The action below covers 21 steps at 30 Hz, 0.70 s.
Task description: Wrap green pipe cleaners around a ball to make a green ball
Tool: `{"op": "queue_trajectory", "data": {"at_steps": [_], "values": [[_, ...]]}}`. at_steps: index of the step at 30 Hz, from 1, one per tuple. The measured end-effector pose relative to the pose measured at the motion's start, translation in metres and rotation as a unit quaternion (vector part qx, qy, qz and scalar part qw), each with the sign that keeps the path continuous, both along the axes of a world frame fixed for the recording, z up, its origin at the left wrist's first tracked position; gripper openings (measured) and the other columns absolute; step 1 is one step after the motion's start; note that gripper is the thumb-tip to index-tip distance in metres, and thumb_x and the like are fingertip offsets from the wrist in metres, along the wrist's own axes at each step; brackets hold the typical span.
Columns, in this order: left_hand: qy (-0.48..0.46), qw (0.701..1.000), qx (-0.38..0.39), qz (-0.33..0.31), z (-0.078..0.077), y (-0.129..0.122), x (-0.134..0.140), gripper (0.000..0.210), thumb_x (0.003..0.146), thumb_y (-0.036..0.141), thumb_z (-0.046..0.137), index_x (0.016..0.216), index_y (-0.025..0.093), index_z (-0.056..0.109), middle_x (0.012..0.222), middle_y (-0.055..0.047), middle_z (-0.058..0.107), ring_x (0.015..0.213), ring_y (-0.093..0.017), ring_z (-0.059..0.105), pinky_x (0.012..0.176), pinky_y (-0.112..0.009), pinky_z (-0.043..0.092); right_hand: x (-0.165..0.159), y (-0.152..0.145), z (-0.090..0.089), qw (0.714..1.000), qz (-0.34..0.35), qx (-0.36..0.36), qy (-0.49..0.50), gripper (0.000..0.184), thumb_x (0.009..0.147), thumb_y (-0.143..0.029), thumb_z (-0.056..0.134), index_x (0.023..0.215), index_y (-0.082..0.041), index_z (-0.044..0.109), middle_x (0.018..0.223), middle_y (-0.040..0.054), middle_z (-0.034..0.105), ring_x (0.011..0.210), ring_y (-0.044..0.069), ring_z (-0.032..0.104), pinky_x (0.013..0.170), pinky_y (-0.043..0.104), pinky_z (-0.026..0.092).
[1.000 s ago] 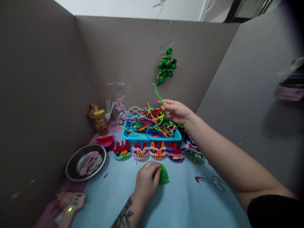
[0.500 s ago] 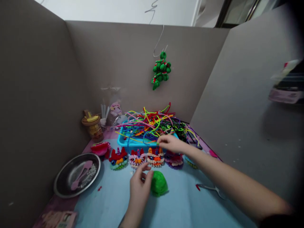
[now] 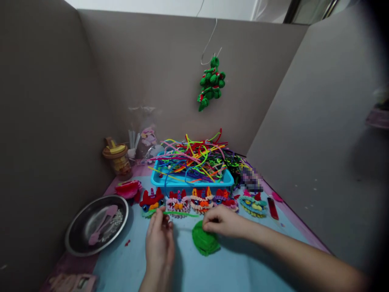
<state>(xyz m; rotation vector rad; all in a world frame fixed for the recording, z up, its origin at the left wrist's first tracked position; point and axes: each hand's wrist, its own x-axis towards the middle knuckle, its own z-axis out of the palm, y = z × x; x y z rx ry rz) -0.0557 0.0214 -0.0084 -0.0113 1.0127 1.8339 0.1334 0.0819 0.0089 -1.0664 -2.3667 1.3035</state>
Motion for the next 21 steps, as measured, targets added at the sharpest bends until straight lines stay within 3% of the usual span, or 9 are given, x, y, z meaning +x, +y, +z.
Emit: {"op": "queue_trajectory", "data": {"at_steps": [4, 10, 12, 16, 18, 21], "values": [[-0.126, 0.991, -0.032, -0.034, 0.006, 0.003, 0.002, 0.022, 0.093, 0.014, 0.042, 0.080, 0.013, 0.059, 0.062, 0.002, 0.052, 0.048, -0.005, 0.051, 0.043, -0.014, 0.040, 0.003, 0.010, 0.008, 0.999, -0.022, 0.026, 0.012, 0.023, 0.076, -0.029, 0.054, 0.070, -0.012, 0.068, 0.064, 0.0024, 0.062, 0.061, 0.013, 0.055, 0.057, 0.022, 0.041], [-0.165, 0.981, -0.032, -0.096, 0.003, 0.001, 0.013, 0.016, 0.092, 0.013, 0.045, 0.080, 0.011, 0.057, 0.061, 0.003, 0.050, 0.041, -0.003, 0.045, 0.035, -0.013, 0.033, 0.007, 0.054, 0.032, 0.980, -0.142, 0.139, -0.015, 0.026, 0.079, -0.034, 0.050, 0.074, -0.014, 0.067, 0.067, 0.0027, 0.066, 0.062, 0.015, 0.058, 0.058, 0.023, 0.043], [-0.167, 0.980, -0.040, -0.096, 0.002, 0.001, 0.013, 0.016, 0.092, 0.014, 0.045, 0.082, 0.011, 0.057, 0.060, 0.003, 0.048, 0.040, -0.002, 0.044, 0.034, -0.013, 0.031, 0.013, 0.078, 0.039, 0.964, -0.162, 0.202, -0.067, 0.022, 0.077, -0.029, 0.051, 0.075, -0.016, 0.069, 0.073, 0.0024, 0.069, 0.068, 0.016, 0.061, 0.063, 0.023, 0.045], [-0.174, 0.978, -0.056, -0.096, 0.002, 0.000, 0.013, 0.016, 0.092, 0.015, 0.046, 0.081, 0.011, 0.056, 0.058, 0.004, 0.047, 0.039, -0.002, 0.042, 0.034, -0.012, 0.031, 0.018, 0.114, 0.043, 0.954, -0.178, 0.218, -0.106, 0.017, 0.067, -0.013, 0.053, 0.068, -0.016, 0.070, 0.064, 0.0019, 0.069, 0.060, 0.016, 0.061, 0.059, 0.024, 0.046], [-0.179, 0.977, -0.060, -0.097, 0.003, -0.002, 0.015, 0.015, 0.091, 0.014, 0.047, 0.080, 0.011, 0.056, 0.058, 0.004, 0.047, 0.039, -0.002, 0.042, 0.034, -0.013, 0.031, 0.005, 0.117, 0.046, 0.954, -0.166, 0.228, -0.100, 0.020, 0.071, -0.013, 0.052, 0.074, -0.017, 0.071, 0.070, 0.0019, 0.071, 0.064, 0.016, 0.063, 0.062, 0.024, 0.048], [-0.179, 0.976, -0.066, -0.106, 0.002, -0.003, 0.019, 0.013, 0.090, 0.014, 0.048, 0.079, 0.011, 0.056, 0.058, 0.004, 0.047, 0.039, -0.002, 0.042, 0.034, -0.013, 0.031, -0.040, 0.107, 0.054, 0.956, -0.114, 0.265, -0.058, 0.024, 0.082, -0.017, 0.050, 0.094, -0.020, 0.070, 0.095, 0.0009, 0.073, 0.084, 0.014, 0.065, 0.078, 0.022, 0.048]]}}
